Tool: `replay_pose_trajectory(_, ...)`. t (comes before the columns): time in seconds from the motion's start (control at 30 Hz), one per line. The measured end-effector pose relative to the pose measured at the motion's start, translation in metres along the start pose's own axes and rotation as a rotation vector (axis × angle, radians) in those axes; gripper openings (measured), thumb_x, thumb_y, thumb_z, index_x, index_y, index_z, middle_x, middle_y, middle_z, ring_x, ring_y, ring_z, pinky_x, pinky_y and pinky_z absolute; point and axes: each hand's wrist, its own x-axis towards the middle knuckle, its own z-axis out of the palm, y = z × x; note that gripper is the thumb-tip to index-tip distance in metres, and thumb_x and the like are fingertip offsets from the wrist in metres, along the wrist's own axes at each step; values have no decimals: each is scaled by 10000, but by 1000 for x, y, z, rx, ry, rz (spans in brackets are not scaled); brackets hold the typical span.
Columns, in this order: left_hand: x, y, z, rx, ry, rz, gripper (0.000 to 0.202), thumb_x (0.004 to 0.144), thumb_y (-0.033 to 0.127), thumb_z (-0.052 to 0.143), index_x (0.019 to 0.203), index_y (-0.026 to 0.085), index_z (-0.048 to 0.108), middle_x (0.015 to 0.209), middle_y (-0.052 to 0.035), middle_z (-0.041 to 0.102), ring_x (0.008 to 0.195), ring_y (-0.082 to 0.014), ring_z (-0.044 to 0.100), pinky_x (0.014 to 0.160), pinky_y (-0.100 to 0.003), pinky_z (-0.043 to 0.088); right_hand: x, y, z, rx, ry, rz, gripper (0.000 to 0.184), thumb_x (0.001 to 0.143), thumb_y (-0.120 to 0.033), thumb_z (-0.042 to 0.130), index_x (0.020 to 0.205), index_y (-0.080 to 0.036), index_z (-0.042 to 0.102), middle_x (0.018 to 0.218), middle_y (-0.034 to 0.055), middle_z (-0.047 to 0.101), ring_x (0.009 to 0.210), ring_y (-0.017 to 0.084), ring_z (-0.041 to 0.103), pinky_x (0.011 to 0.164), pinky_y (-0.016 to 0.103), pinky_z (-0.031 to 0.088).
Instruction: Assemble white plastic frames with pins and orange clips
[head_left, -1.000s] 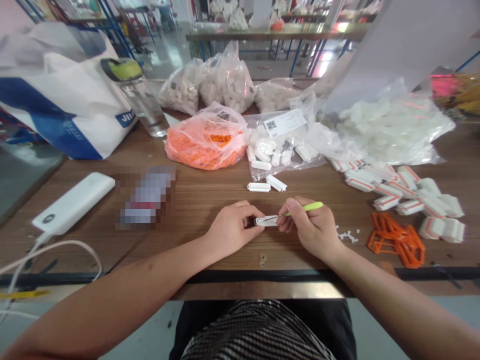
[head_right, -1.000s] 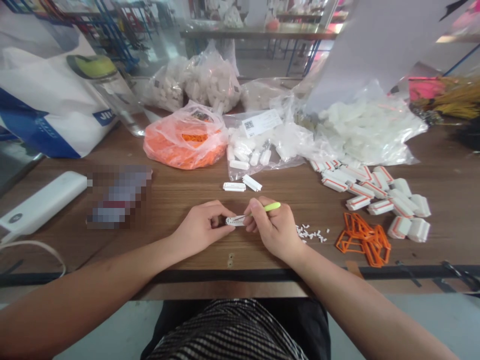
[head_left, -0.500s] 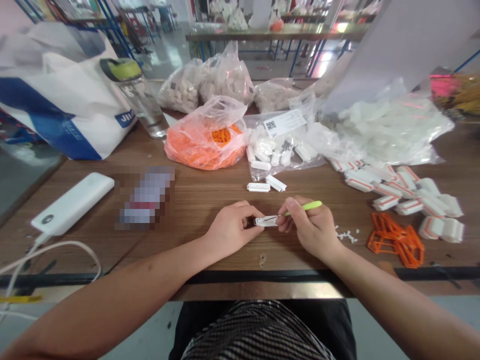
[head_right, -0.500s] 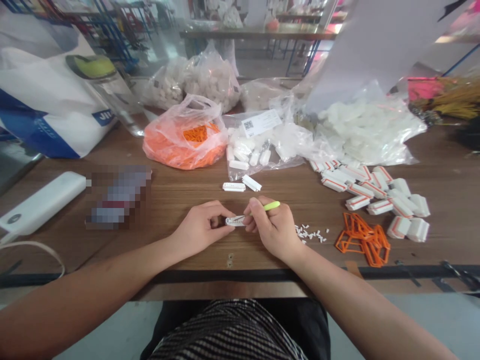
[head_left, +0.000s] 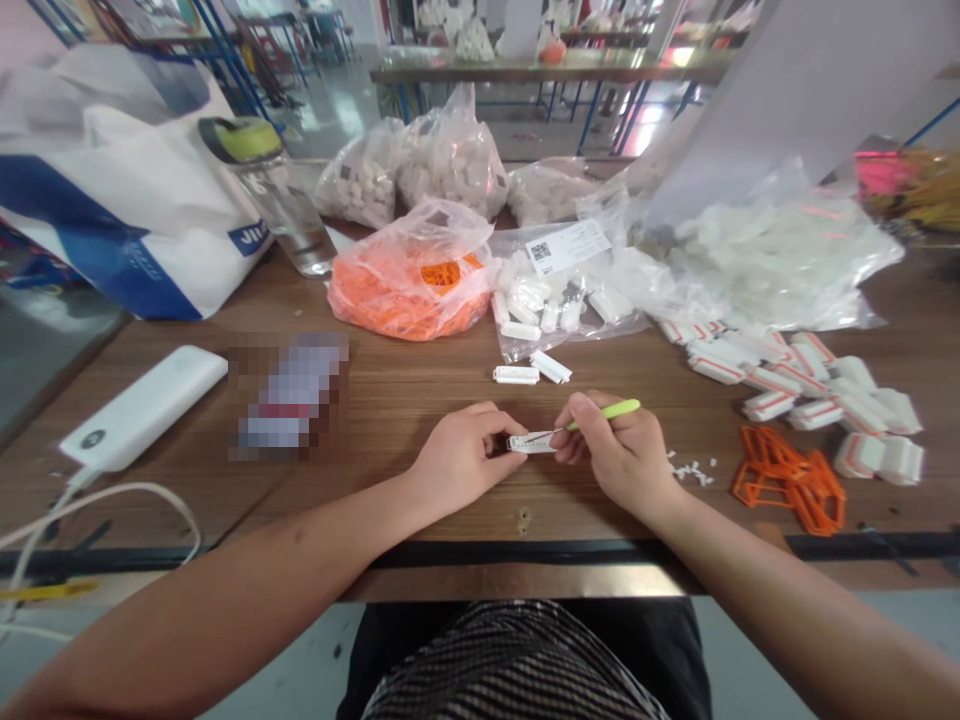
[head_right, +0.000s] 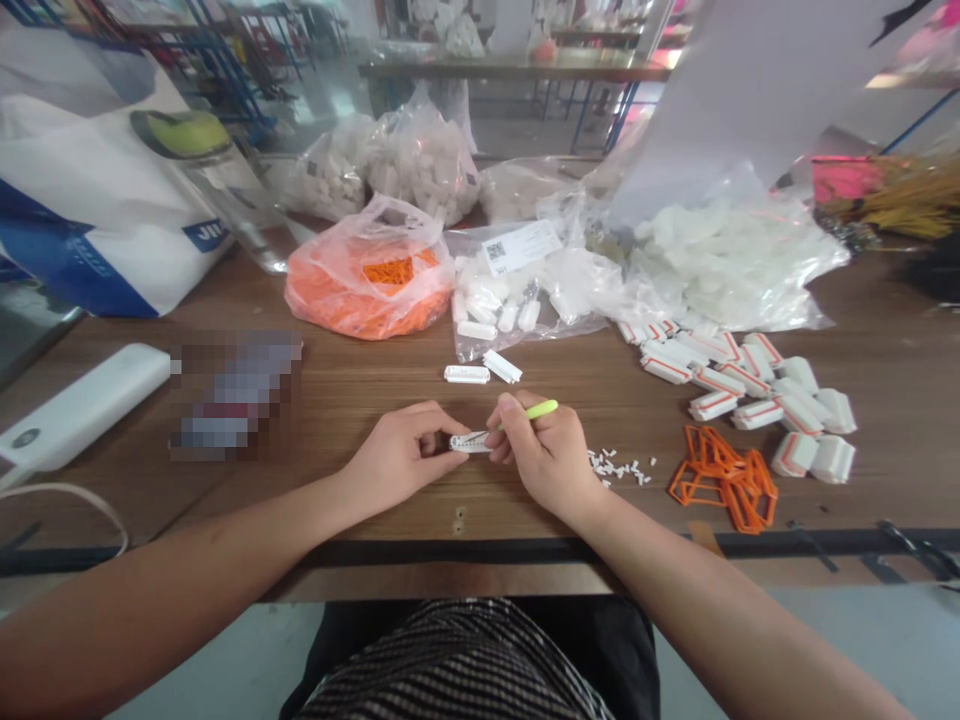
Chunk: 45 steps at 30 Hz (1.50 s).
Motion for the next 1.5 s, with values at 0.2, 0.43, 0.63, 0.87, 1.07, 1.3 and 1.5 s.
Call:
replay_pose_trajectory(0.2,0,0,0,28,-9,6,126,785,195,677,908,202,702,739,19,569,597,-102,500,592,-246,426,2,1,-1,31,22,25,399,931,-467,477,696,-171,607,556,23,648,436,106,606,410,213,489)
replay_pose_trajectory(0.43,-1,3,0,36,2,12,125,769,168,677,891,187,697,750,15,581,592,-97,499,595,-246,432,2,-1,-2,54,44,72,400,912,-476,492,675,-173,602,529,24,650,402,108,593,378,211,470)
replay_pose_trajectory(0.63,0,2,0,44,1,13,121,776,186,669,895,193,693,750,13,587,593,-101,504,582,-242,430,2,1,-1,48,39,33,401,913,-488,491,697,-171,608,555,31,660,434,113,611,412,225,502)
replay_pose_trajectory(0.87,0,0,1,43,11,15,127,779,191,674,904,202,698,747,17,582,594,-100,504,584,-243,427,3,4,0,54,29,28,401,922,-482,480,699,-176,613,556,25,653,432,107,604,411,222,494)
replay_pose_trajectory(1.07,0,2,0,35,3,13,131,776,187,679,904,203,701,757,16,586,592,-98,499,579,-242,419,3,3,0,42,25,15,400,920,-478,488,695,-172,611,550,19,647,420,105,600,407,218,488)
replay_pose_trajectory(1.3,0,2,0,35,3,20,130,781,192,678,908,204,705,751,12,590,596,-102,500,586,-247,422,5,1,1,20,26,35,412,908,-501,491,686,-173,603,542,22,649,420,106,604,401,210,486)
replay_pose_trajectory(1.5,0,0,1,26,3,23,126,790,206,672,911,210,706,747,12,588,595,-103,499,579,-242,421,4,3,0,29,11,25,416,918,-498,480,687,-176,606,549,21,651,423,102,604,404,208,487)
